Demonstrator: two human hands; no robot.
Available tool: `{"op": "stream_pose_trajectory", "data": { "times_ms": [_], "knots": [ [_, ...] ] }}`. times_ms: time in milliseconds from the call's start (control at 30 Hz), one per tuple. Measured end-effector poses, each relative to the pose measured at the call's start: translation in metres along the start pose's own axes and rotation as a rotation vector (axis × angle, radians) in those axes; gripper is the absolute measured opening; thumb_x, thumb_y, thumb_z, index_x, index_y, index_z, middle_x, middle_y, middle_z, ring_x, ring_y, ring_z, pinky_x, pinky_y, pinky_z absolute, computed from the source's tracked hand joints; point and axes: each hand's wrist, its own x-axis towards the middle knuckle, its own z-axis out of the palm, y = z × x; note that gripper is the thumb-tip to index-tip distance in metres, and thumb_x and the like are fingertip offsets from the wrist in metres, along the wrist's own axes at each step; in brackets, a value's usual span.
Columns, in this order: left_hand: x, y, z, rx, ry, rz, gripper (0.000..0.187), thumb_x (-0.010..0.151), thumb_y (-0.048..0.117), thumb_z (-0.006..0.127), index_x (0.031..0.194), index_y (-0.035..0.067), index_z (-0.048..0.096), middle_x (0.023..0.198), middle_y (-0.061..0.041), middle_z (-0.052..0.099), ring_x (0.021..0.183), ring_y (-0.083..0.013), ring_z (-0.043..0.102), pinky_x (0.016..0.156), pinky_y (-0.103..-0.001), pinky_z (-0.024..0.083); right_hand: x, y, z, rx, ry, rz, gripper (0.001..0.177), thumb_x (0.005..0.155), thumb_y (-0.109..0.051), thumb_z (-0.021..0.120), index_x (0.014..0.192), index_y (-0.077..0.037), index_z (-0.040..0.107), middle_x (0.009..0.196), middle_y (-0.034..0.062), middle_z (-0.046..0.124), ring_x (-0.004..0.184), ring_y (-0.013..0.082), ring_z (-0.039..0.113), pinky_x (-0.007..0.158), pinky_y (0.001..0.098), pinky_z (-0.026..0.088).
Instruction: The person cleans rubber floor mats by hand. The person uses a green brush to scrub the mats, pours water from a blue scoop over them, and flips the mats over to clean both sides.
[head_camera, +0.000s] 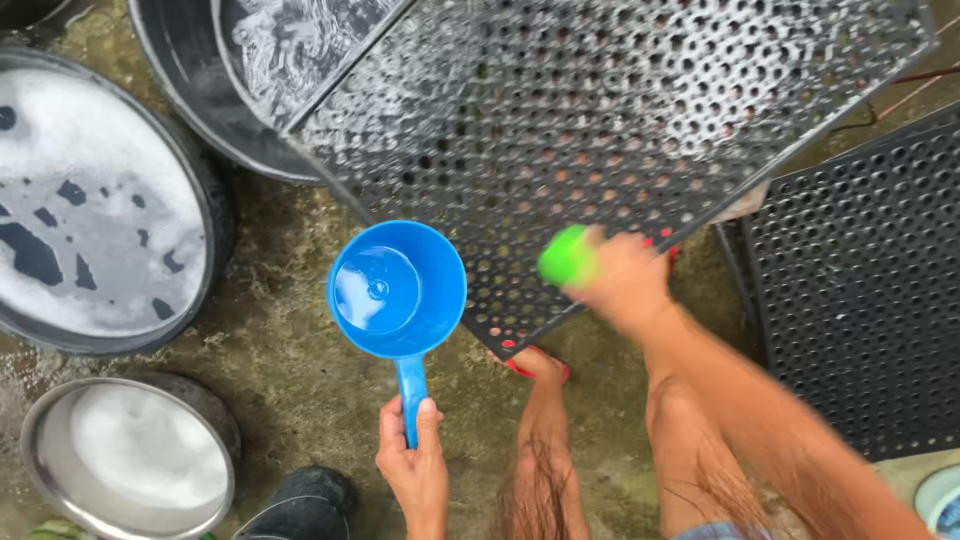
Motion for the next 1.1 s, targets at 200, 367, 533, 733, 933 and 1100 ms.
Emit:
{"op": "stream_pose_trajectory", "data": {
  "times_ms": [200, 367, 533, 733, 933, 1100],
  "knots": [
    [0.016, -0.018, -0.049, 0.04, 0.017, 0.037, 0.024, 0.096, 0.02, 0.068, 0.111, 0.001, 0.067, 0.083, -0.001, 0.067, 0.076, -0.008, 0.059, 0.067, -0.025, 0.049, 0.077, 0.065, 0.016, 0.327, 0.861, 0.374, 0.08, 0.096, -0.042, 0.07, 0.153, 0.008, 0.043, 0.128, 0.0253, 0.061, 0.112, 0.0455, 0.061, 0.092, 0.0569, 0.049],
    [0.028, -0.013, -0.052, 0.048, 0.053, -0.035, 0.026, 0.092, 0.022, 0.069, 0.111, 0.004, 0.068, 0.078, -0.001, 0.068, 0.071, -0.0078, 0.06, 0.064, -0.026, 0.05, 0.037, -0.106, 0.054, 0.288, 0.688, -0.283, 0.094, 0.082, -0.044, 0.083, 0.154, -0.001, 0.041, 0.114, 0.0174, 0.066, 0.103, 0.0403, 0.064, 0.081, 0.0508, 0.054],
    [0.065, -0.001, -0.064, 0.033, 0.05, 0.027, 0.027, 0.095, 0.027, 0.068, 0.11, 0.004, 0.068, 0.077, -0.001, 0.069, 0.072, -0.0076, 0.062, 0.067, -0.026, 0.051, 0.092, -0.143, -0.04, -0.001, 0.333, -0.306, 0.085, 0.074, -0.053, 0.082, 0.137, -0.007, 0.05, 0.097, 0.0173, 0.066, 0.091, 0.0381, 0.065, 0.065, 0.05, 0.056],
    [0.131, 0.012, -0.109, 0.04, 0.042, -0.086, 0.027, 0.096, 0.029, 0.065, 0.11, 0.006, 0.068, 0.073, -0.002, 0.066, 0.06, -0.0071, 0.051, 0.054, -0.026, 0.041, 0.171, -0.132, -0.108, 0.016, 1.017, 0.038, 0.079, 0.097, -0.054, 0.08, 0.151, -0.005, 0.048, 0.117, 0.0204, 0.064, 0.101, 0.0398, 0.063, 0.078, 0.0507, 0.054],
    [0.25, 0.036, -0.086, -0.11, -0.067, -0.077, 0.025, 0.1, 0.031, 0.059, 0.11, 0.008, 0.064, 0.075, 0.002, 0.063, 0.056, -0.0044, 0.047, 0.049, -0.026, 0.038, 0.098, -0.22, -0.062, -0.028, 0.283, -0.546, 0.092, 0.065, -0.048, 0.086, 0.145, -0.016, 0.051, 0.106, 0.0132, 0.067, 0.096, 0.0324, 0.067, 0.07, 0.0439, 0.06],
    [0.347, 0.047, -0.061, 0.182, -0.1, 0.153, 0.027, 0.099, 0.033, 0.062, 0.112, 0.009, 0.064, 0.078, -0.008, 0.071, 0.07, -0.0206, 0.071, 0.066, -0.039, 0.054, 0.115, -0.144, -0.117, -0.096, 0.038, -0.132, 0.089, 0.076, -0.048, 0.084, 0.15, -0.012, 0.05, 0.106, 0.0173, 0.066, 0.096, 0.0368, 0.065, 0.073, 0.0474, 0.055]
  ]
}}
